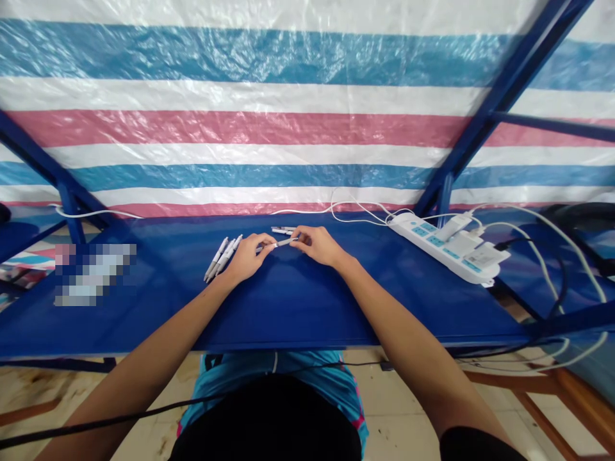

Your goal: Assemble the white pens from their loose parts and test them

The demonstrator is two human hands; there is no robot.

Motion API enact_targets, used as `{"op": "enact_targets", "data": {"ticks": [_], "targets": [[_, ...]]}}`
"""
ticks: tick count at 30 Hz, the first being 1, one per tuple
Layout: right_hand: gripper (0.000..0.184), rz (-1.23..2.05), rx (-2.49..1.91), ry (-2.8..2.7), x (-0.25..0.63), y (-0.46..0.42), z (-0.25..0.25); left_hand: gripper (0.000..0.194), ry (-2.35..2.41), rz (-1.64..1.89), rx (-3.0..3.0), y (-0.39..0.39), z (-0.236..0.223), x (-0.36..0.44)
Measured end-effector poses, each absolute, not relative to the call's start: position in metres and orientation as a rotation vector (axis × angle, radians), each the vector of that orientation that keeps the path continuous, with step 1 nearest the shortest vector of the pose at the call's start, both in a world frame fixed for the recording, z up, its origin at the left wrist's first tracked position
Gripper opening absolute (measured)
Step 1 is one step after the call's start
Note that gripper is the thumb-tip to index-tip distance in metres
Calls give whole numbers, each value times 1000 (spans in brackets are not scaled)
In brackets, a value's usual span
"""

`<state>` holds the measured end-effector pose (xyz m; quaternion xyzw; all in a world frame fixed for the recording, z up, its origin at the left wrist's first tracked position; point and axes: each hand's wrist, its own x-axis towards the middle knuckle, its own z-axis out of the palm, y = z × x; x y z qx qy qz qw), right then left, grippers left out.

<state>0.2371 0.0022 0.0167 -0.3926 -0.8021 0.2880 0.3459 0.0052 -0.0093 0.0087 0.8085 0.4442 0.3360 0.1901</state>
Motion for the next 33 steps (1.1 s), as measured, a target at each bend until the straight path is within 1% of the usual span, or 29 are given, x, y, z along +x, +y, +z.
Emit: {"op": "enact_targets", "data": {"ticks": [5,9,13,18,21,26,28,30,33], "targets": [[23,696,-1023,-2124,237,1,17,14,1244,959,2281,-9,9,5],[39,670,-1026,-2152,235,-1,19,14,1228,956,2279,-10,9,4],[56,734,-1024,-2159,233,-2,21,14,1212,954,2291,-10,8,4],[65,771,-1045,-2178,231,-3,22,14,1194,956,2307,-10,9,5],[61,772,-1051,-2180,231,-3,21,14,1208,945,2305,-11,9,5],[33,719,-1044,-2149,232,-2,19,16,1242,932,2296,-10,9,5],[26,697,-1043,-2144,233,-1,17,17,1243,925,2293,-9,8,5],[23,691,-1043,-2141,233,0,16,17,1240,919,2293,-9,8,5],[24,703,-1037,-2129,233,0,15,17,1235,913,2295,-10,8,6]]}}
